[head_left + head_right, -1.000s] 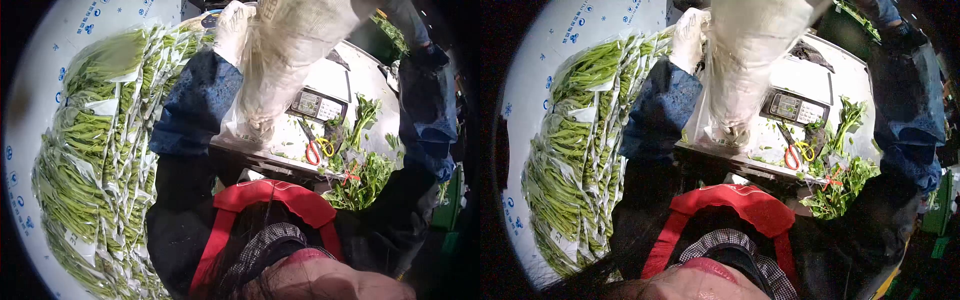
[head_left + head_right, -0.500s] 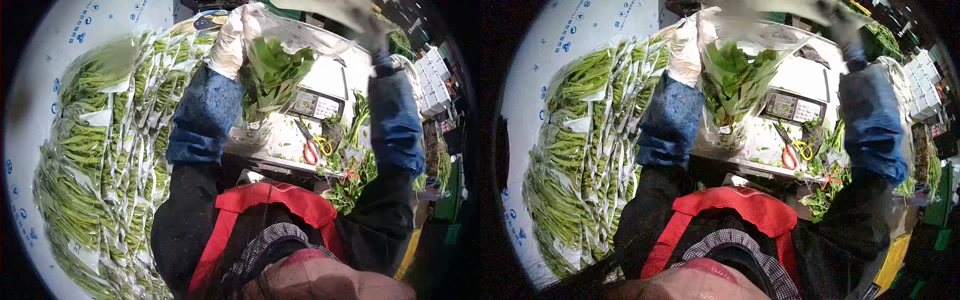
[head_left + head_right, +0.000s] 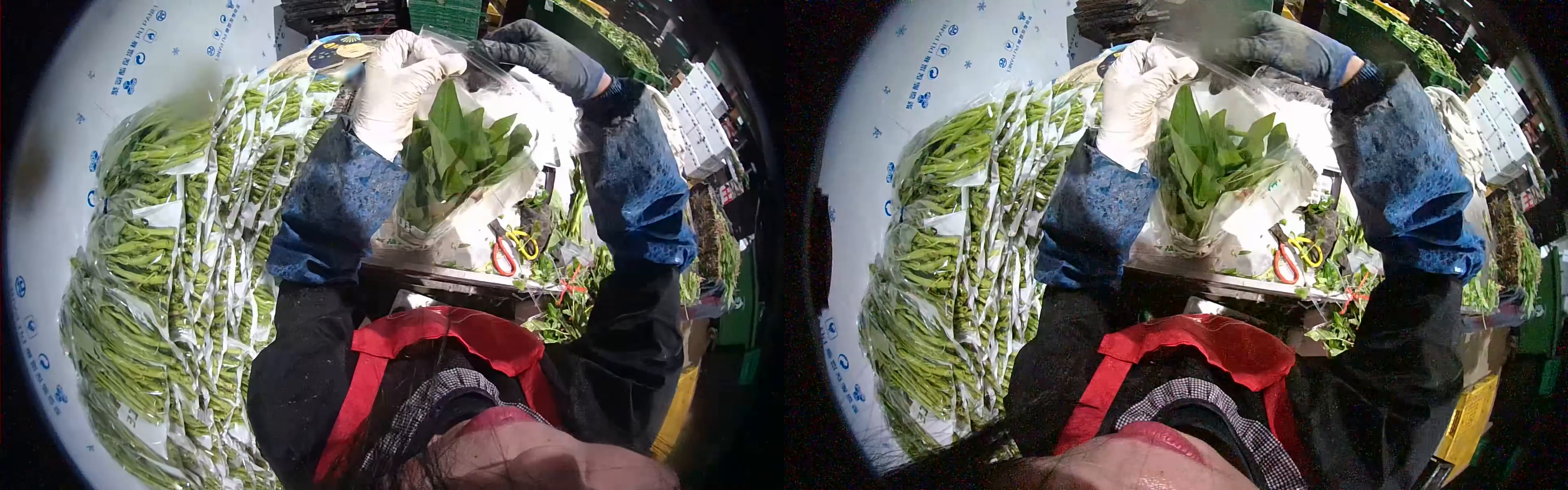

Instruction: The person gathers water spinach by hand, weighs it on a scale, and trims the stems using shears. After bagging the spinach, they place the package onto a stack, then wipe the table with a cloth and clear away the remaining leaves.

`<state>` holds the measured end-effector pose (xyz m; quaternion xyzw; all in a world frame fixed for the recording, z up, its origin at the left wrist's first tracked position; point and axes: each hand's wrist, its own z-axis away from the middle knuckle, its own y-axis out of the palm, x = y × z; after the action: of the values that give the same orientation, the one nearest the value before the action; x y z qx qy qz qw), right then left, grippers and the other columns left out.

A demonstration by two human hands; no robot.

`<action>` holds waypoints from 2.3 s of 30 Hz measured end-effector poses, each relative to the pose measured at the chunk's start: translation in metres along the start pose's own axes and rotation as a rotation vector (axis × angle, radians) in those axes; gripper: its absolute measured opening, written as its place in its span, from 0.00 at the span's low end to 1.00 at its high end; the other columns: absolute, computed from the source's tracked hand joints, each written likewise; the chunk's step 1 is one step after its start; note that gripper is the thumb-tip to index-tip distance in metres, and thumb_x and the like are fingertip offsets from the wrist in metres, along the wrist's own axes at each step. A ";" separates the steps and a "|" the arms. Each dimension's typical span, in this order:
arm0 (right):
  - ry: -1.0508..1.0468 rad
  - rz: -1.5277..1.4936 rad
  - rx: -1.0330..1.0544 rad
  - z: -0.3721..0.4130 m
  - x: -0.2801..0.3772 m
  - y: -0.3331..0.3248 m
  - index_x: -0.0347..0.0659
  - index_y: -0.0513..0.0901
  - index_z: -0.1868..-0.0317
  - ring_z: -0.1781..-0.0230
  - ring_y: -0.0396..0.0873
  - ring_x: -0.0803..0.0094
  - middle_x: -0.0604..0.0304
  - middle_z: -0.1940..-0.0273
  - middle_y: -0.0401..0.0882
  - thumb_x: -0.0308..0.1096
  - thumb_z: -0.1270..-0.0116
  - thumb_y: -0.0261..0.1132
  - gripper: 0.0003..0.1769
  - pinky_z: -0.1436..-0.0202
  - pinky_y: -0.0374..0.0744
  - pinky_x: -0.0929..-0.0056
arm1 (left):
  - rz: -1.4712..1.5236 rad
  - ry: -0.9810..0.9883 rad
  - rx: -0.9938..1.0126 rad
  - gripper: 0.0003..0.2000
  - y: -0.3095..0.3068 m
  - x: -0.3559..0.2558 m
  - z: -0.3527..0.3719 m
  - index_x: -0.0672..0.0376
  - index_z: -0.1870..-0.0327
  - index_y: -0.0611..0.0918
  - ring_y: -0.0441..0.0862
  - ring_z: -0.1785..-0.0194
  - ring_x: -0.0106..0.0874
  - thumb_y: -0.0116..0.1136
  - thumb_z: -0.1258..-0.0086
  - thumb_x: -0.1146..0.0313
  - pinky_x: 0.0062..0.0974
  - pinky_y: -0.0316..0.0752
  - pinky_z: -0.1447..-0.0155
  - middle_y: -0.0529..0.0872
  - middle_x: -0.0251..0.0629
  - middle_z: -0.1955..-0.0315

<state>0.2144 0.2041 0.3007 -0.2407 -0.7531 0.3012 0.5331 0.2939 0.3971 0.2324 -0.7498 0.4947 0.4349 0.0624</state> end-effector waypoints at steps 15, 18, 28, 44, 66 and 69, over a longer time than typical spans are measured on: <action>0.010 0.037 -0.929 0.139 -0.039 -0.012 0.35 0.78 0.60 0.66 0.78 0.76 0.58 0.65 0.80 0.36 0.38 0.59 0.12 0.62 0.75 0.81 | -0.335 0.088 -0.068 0.10 0.009 0.006 -0.006 0.59 0.78 0.69 0.76 0.73 0.19 0.58 0.44 0.80 0.16 0.72 0.66 0.73 0.26 0.81; 0.309 0.006 -1.086 0.252 -0.182 0.000 0.34 0.75 0.58 0.69 0.73 0.77 0.59 0.66 0.78 0.30 0.34 0.52 0.10 0.64 0.72 0.79 | -0.146 0.036 -0.123 0.02 -0.005 -0.002 -0.002 0.62 0.70 0.74 0.77 0.71 0.21 0.55 0.40 0.78 0.17 0.74 0.64 0.82 0.37 0.70; 0.226 -0.437 -0.406 0.175 -0.084 0.059 0.33 0.68 0.44 0.51 0.72 0.66 0.53 0.48 0.72 0.40 0.47 0.68 0.33 0.52 0.73 0.72 | 0.085 0.051 -0.083 0.07 -0.021 -0.002 0.001 0.69 0.60 0.76 0.74 0.71 0.22 0.49 0.35 0.75 0.15 0.71 0.64 0.81 0.39 0.67; -0.405 0.119 -0.510 -0.040 -0.115 0.034 0.31 0.74 0.54 0.61 0.77 0.71 0.58 0.62 0.78 0.32 0.35 0.53 0.14 0.55 0.76 0.74 | -0.743 -0.152 -0.344 0.20 -0.160 -0.096 -0.011 0.63 0.62 0.79 0.78 0.66 0.25 0.42 0.32 0.53 0.24 0.71 0.53 0.83 0.38 0.68; 0.564 -0.469 -0.014 0.168 -0.295 0.357 0.35 0.60 0.41 0.66 0.78 0.65 0.47 0.57 0.75 0.39 0.52 0.72 0.42 0.63 0.79 0.74 | 0.032 -0.912 -0.844 0.08 -0.125 0.164 0.398 0.60 0.73 0.75 0.79 0.77 0.28 0.61 0.45 0.67 0.26 0.74 0.75 0.80 0.37 0.78; 0.665 -0.551 0.345 0.117 -0.226 0.328 0.35 0.74 0.52 0.68 0.75 0.75 0.59 0.66 0.79 0.35 0.50 0.70 0.25 0.65 0.75 0.79 | -0.035 -0.803 -0.845 0.10 -0.131 0.179 0.408 0.58 0.71 0.79 0.75 0.75 0.21 0.62 0.43 0.61 0.21 0.69 0.73 0.80 0.30 0.76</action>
<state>0.1881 0.2573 -0.1104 -0.0230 -0.5161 0.1758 0.8380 0.1808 0.5537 -0.1904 -0.4939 0.2031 0.8438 -0.0522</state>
